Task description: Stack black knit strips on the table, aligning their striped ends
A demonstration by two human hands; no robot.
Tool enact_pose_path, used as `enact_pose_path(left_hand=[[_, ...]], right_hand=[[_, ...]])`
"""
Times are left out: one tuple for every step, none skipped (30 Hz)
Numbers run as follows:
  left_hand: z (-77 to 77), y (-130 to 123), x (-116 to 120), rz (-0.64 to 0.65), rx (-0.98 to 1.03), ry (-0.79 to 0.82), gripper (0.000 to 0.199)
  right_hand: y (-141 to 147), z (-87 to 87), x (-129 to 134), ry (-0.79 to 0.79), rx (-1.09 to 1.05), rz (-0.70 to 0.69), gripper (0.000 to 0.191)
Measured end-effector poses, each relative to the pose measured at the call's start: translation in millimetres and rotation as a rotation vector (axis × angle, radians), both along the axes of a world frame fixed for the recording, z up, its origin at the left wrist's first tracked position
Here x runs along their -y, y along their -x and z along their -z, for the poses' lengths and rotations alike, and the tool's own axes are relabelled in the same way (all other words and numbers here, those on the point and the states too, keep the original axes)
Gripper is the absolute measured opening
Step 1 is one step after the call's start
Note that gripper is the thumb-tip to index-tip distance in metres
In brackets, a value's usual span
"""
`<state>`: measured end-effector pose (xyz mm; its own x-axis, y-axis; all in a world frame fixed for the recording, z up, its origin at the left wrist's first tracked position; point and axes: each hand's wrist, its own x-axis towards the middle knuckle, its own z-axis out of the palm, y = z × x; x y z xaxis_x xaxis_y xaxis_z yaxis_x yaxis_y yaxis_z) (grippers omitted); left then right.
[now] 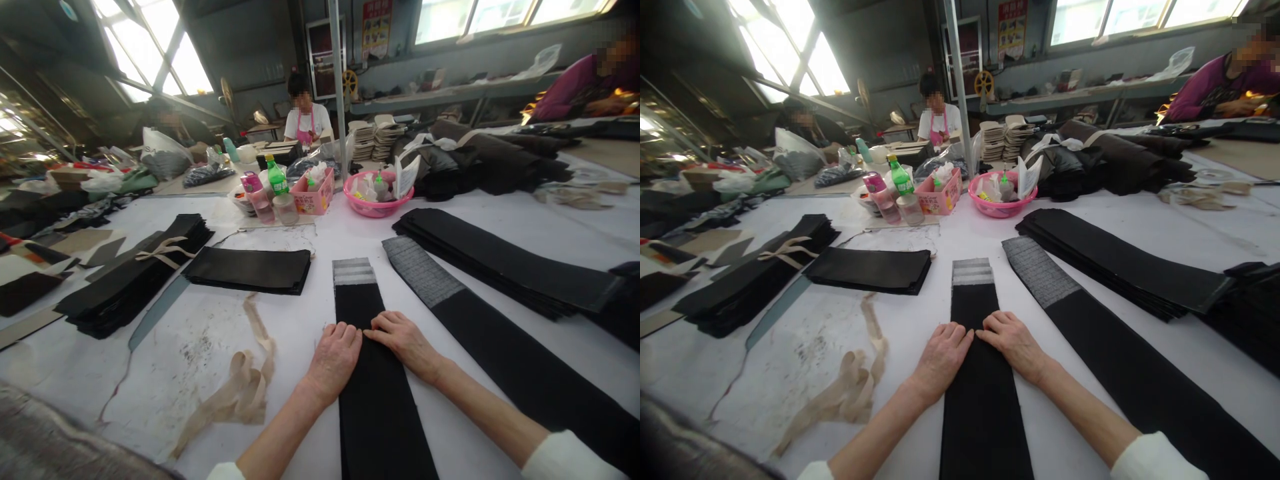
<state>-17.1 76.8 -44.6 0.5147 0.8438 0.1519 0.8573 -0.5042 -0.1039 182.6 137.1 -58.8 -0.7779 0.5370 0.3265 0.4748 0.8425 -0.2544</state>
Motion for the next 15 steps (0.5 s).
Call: enact_pose_path(left_hand=[[0.9,0.1,0.3,-0.010,0.002,0.003,0.024],[1.9,0.2,0.6,-0.023,0.007,0.005,0.022],[3.0,0.5,0.9,-0.036,0.015,0.007,0.021],[3.9,0.7,1.2,-0.047,0.024,0.007,0.021],[4.6,1.0,1.4,-0.053,0.031,0.007,0.021],[4.9,1.3,1.5,-0.053,0.034,0.005,0.021],[5.0,1.5,1.4,-0.046,0.034,0.002,0.022],[4.7,1.8,1.2,-0.034,0.031,-0.001,0.022],[4.3,2.2,0.9,-0.019,0.026,-0.007,0.023],[3.8,2.8,0.7,-0.006,0.021,-0.012,0.024],[3.3,3.5,0.7,0.002,0.016,-0.016,0.024],[3.1,4.5,0.9,0.008,0.012,-0.017,0.023],[3.2,5.6,1.3,0.010,0.008,-0.017,0.023],[3.8,6.8,2.1,0.012,0.004,-0.017,0.024],[4.7,8.2,3.2,0.014,0.001,-0.021,0.025]], right_hand=[[-0.5,0.0,-0.4,-0.001,-0.001,-0.002,0.021],[-0.9,0.4,-0.8,0.000,-0.001,-0.002,0.021],[-1.3,1.2,-1.0,0.003,-0.002,0.000,0.021],[-1.5,2.3,-1.2,0.006,-0.005,0.002,0.022],[-1.6,3.5,-1.2,0.009,-0.006,0.005,0.023],[-1.5,4.6,-1.1,0.012,-0.008,0.008,0.025],[-1.4,5.5,-1.0,0.015,-0.007,0.008,0.027],[-1.2,6.1,-0.9,0.017,-0.005,0.005,0.029],[-1.0,6.4,-0.8,0.019,0.000,0.000,0.030],[-1.0,6.3,-0.8,0.021,0.007,-0.007,0.031],[-1.3,5.9,-0.9,0.022,0.013,-0.014,0.031],[-1.8,5.3,-1.1,0.020,0.017,-0.022,0.031],[-2.6,4.5,-1.4,0.018,0.018,-0.027,0.030],[-3.8,3.7,-1.8,0.016,0.018,-0.029,0.030],[-5.3,2.9,-2.1,0.013,0.017,-0.030,0.030]])
